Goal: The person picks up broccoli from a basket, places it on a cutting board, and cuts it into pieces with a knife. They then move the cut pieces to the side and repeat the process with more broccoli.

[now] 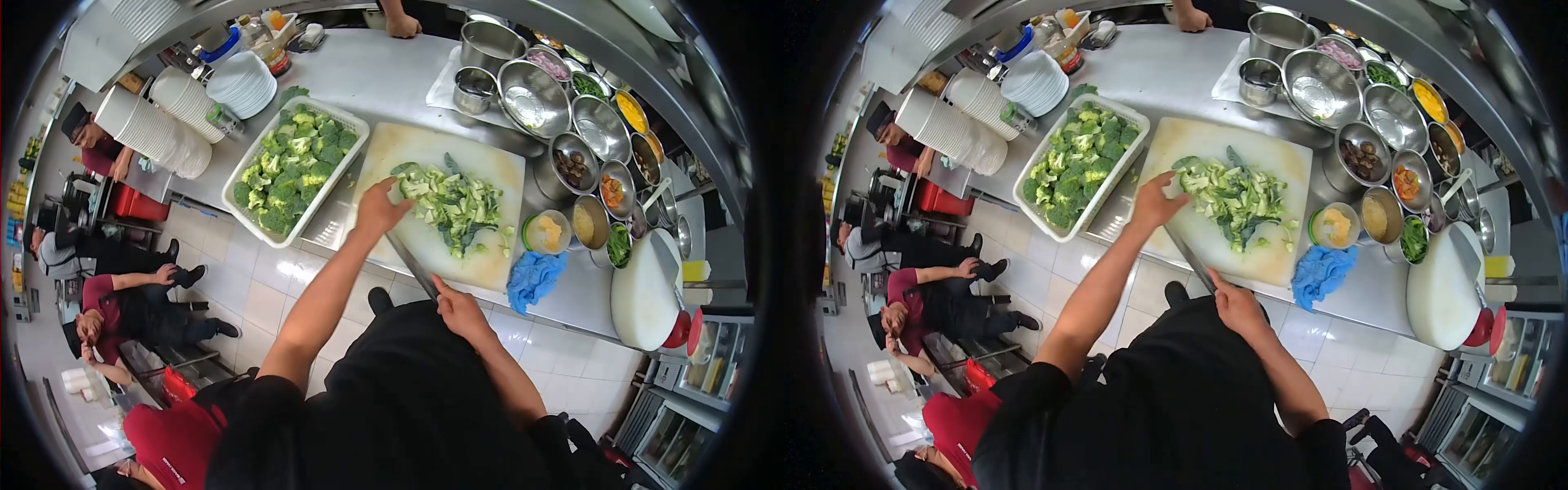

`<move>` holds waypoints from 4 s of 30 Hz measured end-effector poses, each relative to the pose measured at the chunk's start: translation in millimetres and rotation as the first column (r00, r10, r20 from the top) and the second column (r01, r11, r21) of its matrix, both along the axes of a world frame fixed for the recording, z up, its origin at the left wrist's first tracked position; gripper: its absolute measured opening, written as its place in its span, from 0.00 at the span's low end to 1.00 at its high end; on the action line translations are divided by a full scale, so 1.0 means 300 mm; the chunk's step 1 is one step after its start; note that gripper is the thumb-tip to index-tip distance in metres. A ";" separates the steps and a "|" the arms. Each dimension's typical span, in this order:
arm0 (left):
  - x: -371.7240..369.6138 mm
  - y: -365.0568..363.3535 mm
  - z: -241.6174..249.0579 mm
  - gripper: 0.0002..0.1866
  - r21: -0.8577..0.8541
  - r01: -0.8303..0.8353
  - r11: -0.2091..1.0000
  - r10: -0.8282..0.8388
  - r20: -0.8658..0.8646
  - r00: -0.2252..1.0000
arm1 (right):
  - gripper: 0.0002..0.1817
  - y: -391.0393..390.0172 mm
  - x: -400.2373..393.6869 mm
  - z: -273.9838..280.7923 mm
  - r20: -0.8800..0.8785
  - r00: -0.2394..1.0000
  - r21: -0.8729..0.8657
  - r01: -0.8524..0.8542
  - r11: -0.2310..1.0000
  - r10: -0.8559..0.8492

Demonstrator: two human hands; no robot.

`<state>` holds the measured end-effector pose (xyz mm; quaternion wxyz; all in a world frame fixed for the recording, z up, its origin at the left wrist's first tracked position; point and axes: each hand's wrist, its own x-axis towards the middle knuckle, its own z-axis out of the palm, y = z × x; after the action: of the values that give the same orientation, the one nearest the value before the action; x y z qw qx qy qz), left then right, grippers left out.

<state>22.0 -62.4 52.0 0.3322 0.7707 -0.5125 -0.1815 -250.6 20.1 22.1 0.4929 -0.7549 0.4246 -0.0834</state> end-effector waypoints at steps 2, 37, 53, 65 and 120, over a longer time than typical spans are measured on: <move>-0.025 -0.057 -0.076 0.30 -0.065 0.038 0.997 -0.033 0.074 0.997 | 0.29 -0.007 -0.003 0.022 0.004 1.000 0.034 -0.012 0.999 0.012; 0.014 0.264 -0.127 0.30 0.041 -0.134 0.990 0.136 -0.053 0.989 | 0.34 -0.003 -0.029 0.162 -0.225 0.973 -0.137 -0.089 0.987 0.057; 0.072 0.205 -0.119 0.36 0.274 -0.285 0.919 0.325 -0.114 0.939 | 0.35 0.037 -0.059 0.226 -0.301 0.953 -0.311 -0.117 0.943 0.019; 0.148 0.326 0.086 0.30 -0.124 -0.233 0.965 0.200 -0.229 0.952 | 0.36 0.008 -0.054 0.162 -0.356 0.930 -0.337 -0.221 0.915 0.094; 1.058 -0.527 0.318 0.36 -0.245 -0.181 0.953 -0.113 -0.835 0.539 | 0.30 -0.153 0.134 0.031 -0.048 0.949 -0.357 0.275 0.893 -0.312</move>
<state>339.3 -220.5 147.3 0.6542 0.5379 -0.2958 -0.4418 -210.4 -25.8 31.5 0.3113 -0.7602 0.5374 -0.1907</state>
